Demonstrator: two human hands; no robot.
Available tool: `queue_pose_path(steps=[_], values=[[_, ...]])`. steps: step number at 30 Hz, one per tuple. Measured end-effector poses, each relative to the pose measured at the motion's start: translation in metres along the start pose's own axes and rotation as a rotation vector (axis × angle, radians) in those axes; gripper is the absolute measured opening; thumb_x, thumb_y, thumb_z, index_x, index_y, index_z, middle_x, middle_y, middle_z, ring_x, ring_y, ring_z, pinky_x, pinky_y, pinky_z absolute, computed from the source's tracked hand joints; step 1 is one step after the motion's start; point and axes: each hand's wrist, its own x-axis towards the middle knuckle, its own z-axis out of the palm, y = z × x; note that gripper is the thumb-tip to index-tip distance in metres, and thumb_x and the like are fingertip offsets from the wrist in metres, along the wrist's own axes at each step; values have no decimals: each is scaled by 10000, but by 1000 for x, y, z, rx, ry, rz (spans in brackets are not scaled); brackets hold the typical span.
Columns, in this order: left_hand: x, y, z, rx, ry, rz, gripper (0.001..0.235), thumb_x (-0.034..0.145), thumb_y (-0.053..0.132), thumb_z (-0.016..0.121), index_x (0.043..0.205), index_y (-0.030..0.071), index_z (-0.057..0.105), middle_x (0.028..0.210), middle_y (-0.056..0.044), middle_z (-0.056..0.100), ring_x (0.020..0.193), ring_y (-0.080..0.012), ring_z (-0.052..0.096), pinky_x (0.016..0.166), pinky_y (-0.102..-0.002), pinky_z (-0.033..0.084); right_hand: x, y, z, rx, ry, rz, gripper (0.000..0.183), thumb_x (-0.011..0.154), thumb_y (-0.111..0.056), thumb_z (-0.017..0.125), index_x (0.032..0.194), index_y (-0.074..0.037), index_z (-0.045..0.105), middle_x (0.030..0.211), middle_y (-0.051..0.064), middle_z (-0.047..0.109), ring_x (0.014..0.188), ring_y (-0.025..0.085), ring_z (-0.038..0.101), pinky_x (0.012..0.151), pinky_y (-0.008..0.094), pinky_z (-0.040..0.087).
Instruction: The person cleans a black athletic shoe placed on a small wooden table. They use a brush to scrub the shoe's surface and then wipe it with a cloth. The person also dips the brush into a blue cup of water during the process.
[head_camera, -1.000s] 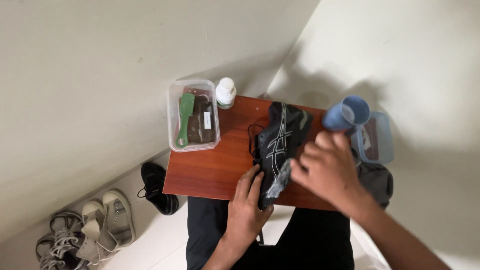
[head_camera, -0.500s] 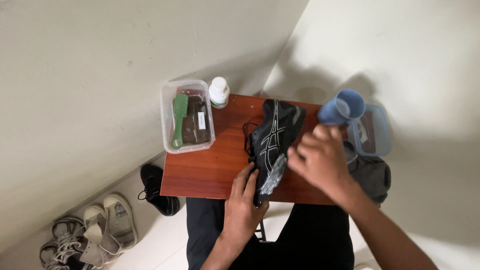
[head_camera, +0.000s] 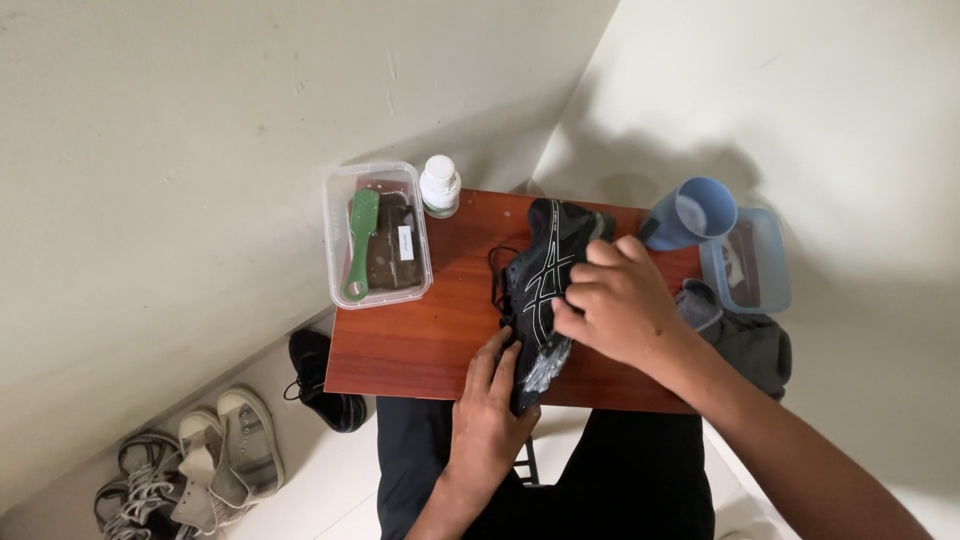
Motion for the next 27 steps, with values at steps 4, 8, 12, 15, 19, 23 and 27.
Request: queue_pose_path(steps=[4, 8, 12, 15, 19, 23, 27], values=[[-4, 2, 0, -10, -17, -5, 819, 659, 32, 814, 1417, 29, 504, 1541, -145, 469, 1388, -358, 489, 1016, -458, 539, 2, 15, -2, -50, -292, 193, 496, 1068, -393, 488, 730, -151, 759, 615, -46, 658, 879, 197, 553, 863, 413, 454], [4, 0, 0, 23, 50, 24, 832, 626, 18, 804, 1406, 46, 514, 1514, -145, 498, 1351, -356, 526, 998, -448, 548, 3, 4, 0, -13, -207, 127, 499, 1036, -341, 519, 640, -133, 741, 550, -21, 648, 788, 213, 569, 834, 416, 420], [-1, -1, 1, 5, -13, -34, 822, 652, 27, 814, 1412, 57, 501, 1540, -119, 471, 1371, -340, 508, 878, -452, 606, -7, 29, 14, 10, -211, 264, 525, 1053, -350, 518, 616, -132, 713, 563, -23, 653, 726, 176, 519, 827, 373, 411], [-3, -1, 2, 20, 33, -15, 815, 619, 23, 799, 1388, 61, 529, 1518, -114, 502, 1339, -335, 536, 941, -430, 567, -15, 13, 17, 83, 12, 143, 486, 944, -263, 606, 485, -104, 613, 476, -8, 557, 644, 219, 491, 617, 458, 357], [-1, -1, 2, 3, 16, -43, 775, 662, 31, 800, 1387, 65, 529, 1521, -100, 497, 1363, -315, 522, 943, -436, 575, -26, 16, 26, 153, -10, 191, 495, 995, -257, 560, 535, -104, 660, 481, -14, 579, 636, 175, 488, 690, 401, 403], [-3, -1, 0, 8, 19, -22, 780, 661, 19, 804, 1391, 48, 529, 1524, -117, 492, 1369, -331, 513, 983, -437, 550, -36, 9, 34, 169, 80, 293, 489, 965, -242, 578, 507, -73, 556, 496, 1, 516, 666, 212, 447, 702, 424, 347], [1, 0, -1, -1, -13, -44, 791, 689, 36, 818, 1418, 50, 513, 1532, -114, 480, 1391, -328, 490, 990, -444, 551, -32, 9, 30, 150, 184, 274, 473, 956, -207, 602, 517, -60, 507, 529, 56, 528, 637, 266, 488, 660, 486, 348]])
